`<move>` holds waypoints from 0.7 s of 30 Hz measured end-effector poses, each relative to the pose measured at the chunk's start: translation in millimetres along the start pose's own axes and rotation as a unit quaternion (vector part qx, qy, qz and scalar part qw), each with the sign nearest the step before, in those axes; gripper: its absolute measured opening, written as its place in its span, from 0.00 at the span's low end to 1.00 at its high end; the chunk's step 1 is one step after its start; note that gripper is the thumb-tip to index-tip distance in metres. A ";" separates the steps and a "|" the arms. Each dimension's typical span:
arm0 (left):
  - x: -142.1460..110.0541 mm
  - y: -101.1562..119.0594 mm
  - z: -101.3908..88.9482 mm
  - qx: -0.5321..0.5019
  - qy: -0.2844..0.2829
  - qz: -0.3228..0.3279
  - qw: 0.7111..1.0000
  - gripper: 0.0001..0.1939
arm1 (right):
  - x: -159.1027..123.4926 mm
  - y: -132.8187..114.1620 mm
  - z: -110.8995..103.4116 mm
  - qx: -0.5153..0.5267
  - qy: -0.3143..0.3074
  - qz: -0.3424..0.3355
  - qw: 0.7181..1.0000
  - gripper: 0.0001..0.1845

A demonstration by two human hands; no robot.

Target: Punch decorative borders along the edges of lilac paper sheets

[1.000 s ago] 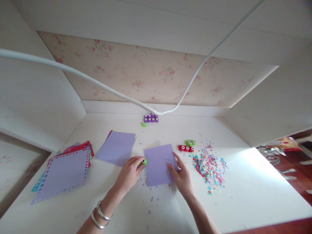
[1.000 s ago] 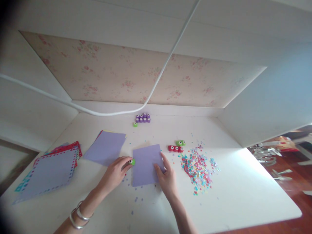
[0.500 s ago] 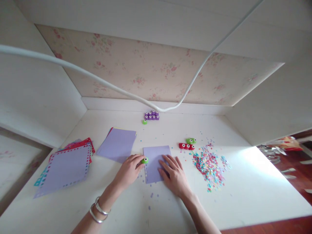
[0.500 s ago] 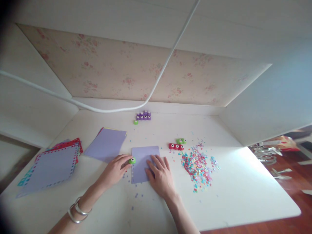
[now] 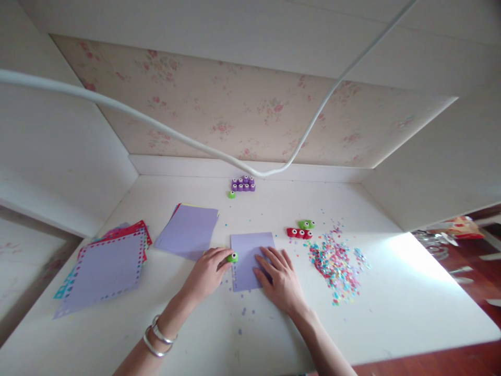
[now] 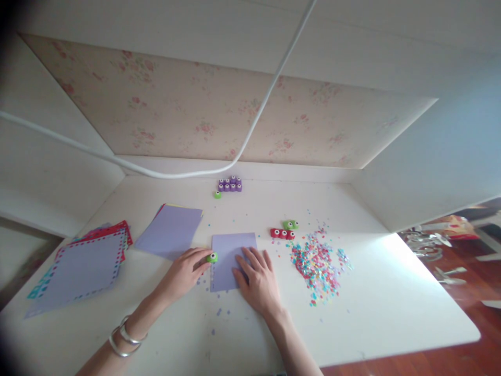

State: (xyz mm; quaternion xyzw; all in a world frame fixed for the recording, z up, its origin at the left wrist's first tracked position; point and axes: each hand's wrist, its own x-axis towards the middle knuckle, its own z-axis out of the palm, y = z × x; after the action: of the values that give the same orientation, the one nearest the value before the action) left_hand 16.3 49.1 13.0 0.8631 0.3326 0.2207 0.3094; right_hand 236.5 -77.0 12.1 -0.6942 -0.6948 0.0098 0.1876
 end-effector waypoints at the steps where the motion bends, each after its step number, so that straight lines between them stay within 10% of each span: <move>1: 0.1 0.1 -0.1 0.000 0.001 0.000 1.000 0.15 | 0.0 -0.1 -0.1 0.000 0.000 0.000 1.000 0.18; 21: 1.5 0.3 -1.1 -0.009 -0.001 -0.004 1.000 0.14 | 0.4 -0.5 0.3 -0.002 0.000 0.001 1.000 0.19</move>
State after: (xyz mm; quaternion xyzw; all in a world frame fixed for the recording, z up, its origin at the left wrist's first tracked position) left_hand 16.7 50.4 14.2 0.8591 0.3340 0.2213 0.3185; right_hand 235.9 -76.5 12.0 -0.6951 -0.6944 0.0081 0.1860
